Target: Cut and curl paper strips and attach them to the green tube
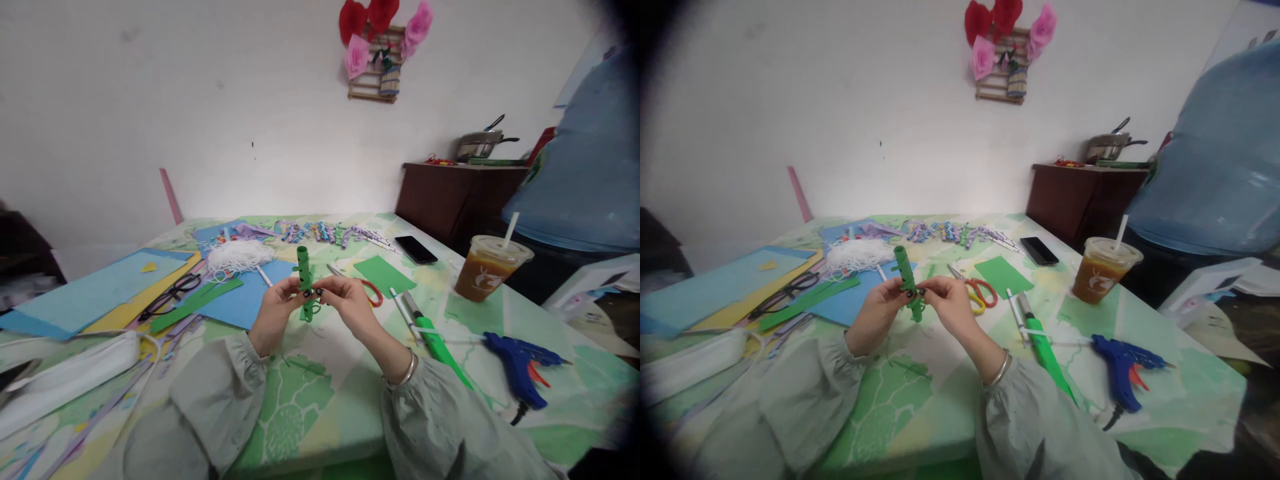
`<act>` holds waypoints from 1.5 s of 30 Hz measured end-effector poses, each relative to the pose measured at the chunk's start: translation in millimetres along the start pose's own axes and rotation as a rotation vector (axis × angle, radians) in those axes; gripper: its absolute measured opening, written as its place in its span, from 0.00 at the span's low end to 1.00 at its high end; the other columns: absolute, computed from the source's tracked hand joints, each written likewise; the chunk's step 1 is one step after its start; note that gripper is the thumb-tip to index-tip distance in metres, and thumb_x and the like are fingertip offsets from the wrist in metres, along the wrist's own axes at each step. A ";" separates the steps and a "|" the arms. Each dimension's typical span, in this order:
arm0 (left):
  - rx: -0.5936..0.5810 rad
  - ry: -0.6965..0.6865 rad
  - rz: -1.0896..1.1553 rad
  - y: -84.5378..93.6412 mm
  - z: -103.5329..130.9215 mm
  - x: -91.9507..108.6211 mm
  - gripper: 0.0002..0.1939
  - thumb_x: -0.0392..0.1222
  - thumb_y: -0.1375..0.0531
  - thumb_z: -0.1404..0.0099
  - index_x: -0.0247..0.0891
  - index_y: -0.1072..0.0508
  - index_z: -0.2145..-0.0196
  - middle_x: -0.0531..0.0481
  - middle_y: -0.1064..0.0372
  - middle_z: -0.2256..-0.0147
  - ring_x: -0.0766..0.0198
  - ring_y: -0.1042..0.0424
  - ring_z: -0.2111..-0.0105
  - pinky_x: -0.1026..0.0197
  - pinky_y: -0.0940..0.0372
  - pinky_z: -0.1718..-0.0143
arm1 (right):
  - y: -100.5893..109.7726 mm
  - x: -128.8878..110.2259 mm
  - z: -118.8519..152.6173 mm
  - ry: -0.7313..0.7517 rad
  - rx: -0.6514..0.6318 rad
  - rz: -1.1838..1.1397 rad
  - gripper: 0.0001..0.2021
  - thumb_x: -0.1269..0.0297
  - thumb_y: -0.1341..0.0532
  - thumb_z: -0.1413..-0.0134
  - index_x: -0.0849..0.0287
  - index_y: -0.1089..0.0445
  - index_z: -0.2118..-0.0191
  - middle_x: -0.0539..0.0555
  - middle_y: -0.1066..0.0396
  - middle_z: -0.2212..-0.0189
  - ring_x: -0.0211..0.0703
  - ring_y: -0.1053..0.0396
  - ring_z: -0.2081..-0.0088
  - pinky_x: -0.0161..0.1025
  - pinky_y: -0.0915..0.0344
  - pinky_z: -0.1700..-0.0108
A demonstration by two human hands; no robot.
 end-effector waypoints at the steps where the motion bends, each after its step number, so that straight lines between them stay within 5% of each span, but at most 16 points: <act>1: -0.004 0.006 0.022 -1.0 0.3 0.2 0.13 0.39 0.31 0.51 0.34 0.24 0.66 0.48 0.26 0.68 0.64 0.30 0.68 0.62 0.38 0.64 | 1.1 0.4 -0.3 -0.008 0.011 -0.004 0.07 0.69 0.40 0.57 0.58 0.25 0.70 0.52 0.25 0.75 0.40 0.30 0.72 0.36 0.35 0.68; 12: 0.030 0.000 0.153 1.7 -3.2 9.7 0.11 0.38 0.30 0.55 0.36 0.25 0.72 0.53 0.29 0.76 0.68 0.33 0.75 0.65 0.40 0.70 | -5.0 6.7 0.6 -0.195 -0.094 -0.104 0.08 0.67 0.35 0.62 0.60 0.33 0.72 0.46 0.31 0.81 0.34 0.34 0.79 0.31 0.39 0.75; 26: 0.121 -0.101 0.182 10.2 -6.4 15.9 0.12 0.35 0.30 0.58 0.36 0.25 0.73 0.53 0.27 0.73 0.66 0.31 0.71 0.62 0.38 0.64 | -11.0 12.8 8.9 -0.383 -0.088 -0.194 0.15 0.54 0.36 0.55 0.62 0.34 0.71 0.56 0.25 0.77 0.38 0.28 0.82 0.30 0.35 0.83; 37: 0.080 -0.153 -0.028 6.1 -2.9 19.1 0.11 0.34 0.31 0.55 0.35 0.28 0.73 0.53 0.29 0.73 0.65 0.32 0.70 0.62 0.38 0.66 | -13.5 18.5 8.1 -0.353 -0.011 -0.180 0.06 0.65 0.37 0.63 0.62 0.33 0.76 0.51 0.27 0.81 0.36 0.30 0.84 0.29 0.35 0.82; 45: 0.183 -0.210 0.049 15.4 -6.4 23.4 0.11 0.36 0.31 0.54 0.35 0.26 0.71 0.52 0.27 0.70 0.65 0.31 0.68 0.62 0.38 0.63 | -24.7 23.1 12.2 -0.367 -0.131 -0.259 0.09 0.65 0.37 0.65 0.62 0.34 0.74 0.51 0.27 0.80 0.36 0.31 0.84 0.30 0.36 0.81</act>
Point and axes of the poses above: each hand's wrist, its own z-axis away from the middle knuckle, its own y-axis out of the back of the hand, x = y × z, the point moved 6 cm from there along -z, towards the middle knuckle
